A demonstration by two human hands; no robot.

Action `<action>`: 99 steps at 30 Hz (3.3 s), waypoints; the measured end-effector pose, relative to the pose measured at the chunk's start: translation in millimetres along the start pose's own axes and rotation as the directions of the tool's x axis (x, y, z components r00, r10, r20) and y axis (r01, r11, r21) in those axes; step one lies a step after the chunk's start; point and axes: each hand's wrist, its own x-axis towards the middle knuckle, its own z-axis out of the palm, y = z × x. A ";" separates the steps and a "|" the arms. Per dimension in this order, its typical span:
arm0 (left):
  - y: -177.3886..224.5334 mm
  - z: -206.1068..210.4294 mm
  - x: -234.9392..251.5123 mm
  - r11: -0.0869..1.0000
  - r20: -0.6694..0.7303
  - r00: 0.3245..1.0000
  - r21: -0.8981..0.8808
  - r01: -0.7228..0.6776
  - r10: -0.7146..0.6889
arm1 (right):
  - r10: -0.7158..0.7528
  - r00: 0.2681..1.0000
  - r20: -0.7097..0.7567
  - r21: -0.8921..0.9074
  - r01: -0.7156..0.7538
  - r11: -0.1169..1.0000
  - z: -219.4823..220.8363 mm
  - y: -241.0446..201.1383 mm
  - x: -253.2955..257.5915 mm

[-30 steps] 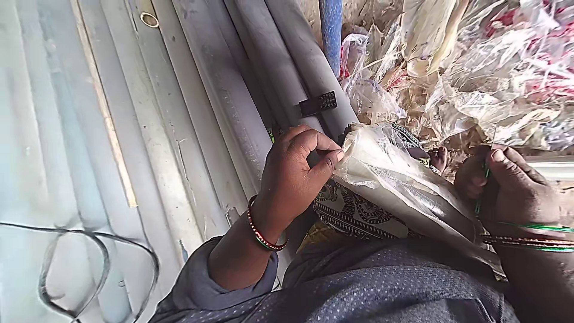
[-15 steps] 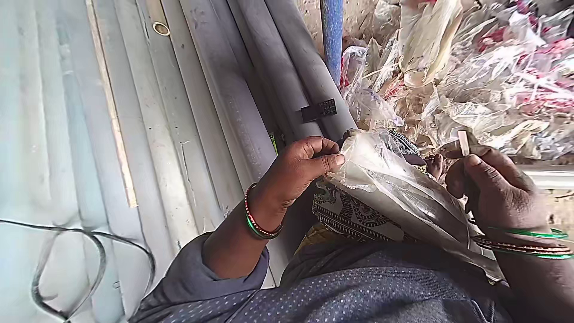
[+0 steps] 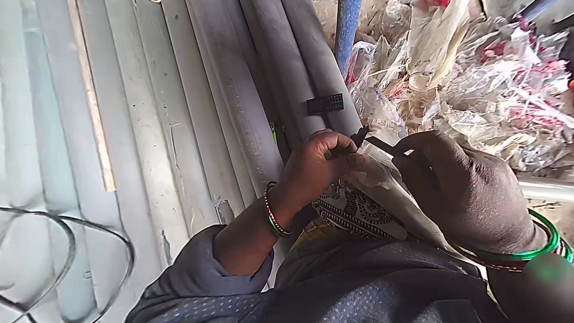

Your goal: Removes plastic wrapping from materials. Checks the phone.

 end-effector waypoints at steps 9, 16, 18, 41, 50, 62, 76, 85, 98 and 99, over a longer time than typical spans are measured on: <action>-6.9 19.7 -10.8 0.988 -0.206 0.971 -0.075 -0.139 0.121 | -0.077 0.997 0.006 -0.167 0.077 0.983 9.5 -20.6 18.5; -12.0 25.2 -12.0 0.984 -0.269 0.948 -0.012 -0.177 0.167 | -0.160 0.985 0.059 -0.222 0.169 0.960 11.1 -27.5 17.9; -13.4 25.4 -12.0 0.980 -0.275 0.941 0.020 -0.198 0.196 | -0.172 0.983 0.070 -0.239 0.184 0.953 8.1 -27.4 13.5; -12.0 29.8 -19.5 0.982 -0.248 0.967 -0.167 -0.091 0.048 | -0.142 0.990 -0.020 -0.170 0.137 0.976 2.0 -15.5 -1.8; -23.4 34.8 -20.2 0.974 -0.331 0.923 -0.046 -0.223 0.196 | -0.240 0.970 0.028 -0.168 0.241 0.956 18.7 -13.4 6.7; -27.6 29.4 -11.9 0.941 -0.257 0.905 0.107 -0.322 0.339 | -0.093 0.994 0.050 -0.122 0.099 0.988 -10.1 17.0 -42.2; -7.8 26.0 -13.2 0.929 -0.255 0.907 0.251 -0.272 0.335 | 0.026 0.999 0.019 0.013 -0.027 1.000 -6.3 11.1 -28.9; -22.5 35.3 -18.4 0.913 -0.333 0.850 0.163 -0.375 0.408 | -0.142 0.990 0.026 -0.073 0.143 0.987 0.3 -4.8 -9.8; -36.6 37.4 -17.9 0.882 -0.335 0.817 0.125 -0.454 0.469 | -0.192 0.980 0.051 -0.202 0.198 0.959 -2.0 -12.0 -18.5; -36.8 37.5 -18.0 0.876 -0.332 0.811 0.144 -0.461 0.482 | -0.189 0.980 0.061 -0.207 0.198 0.958 -4.3 -10.1 -23.7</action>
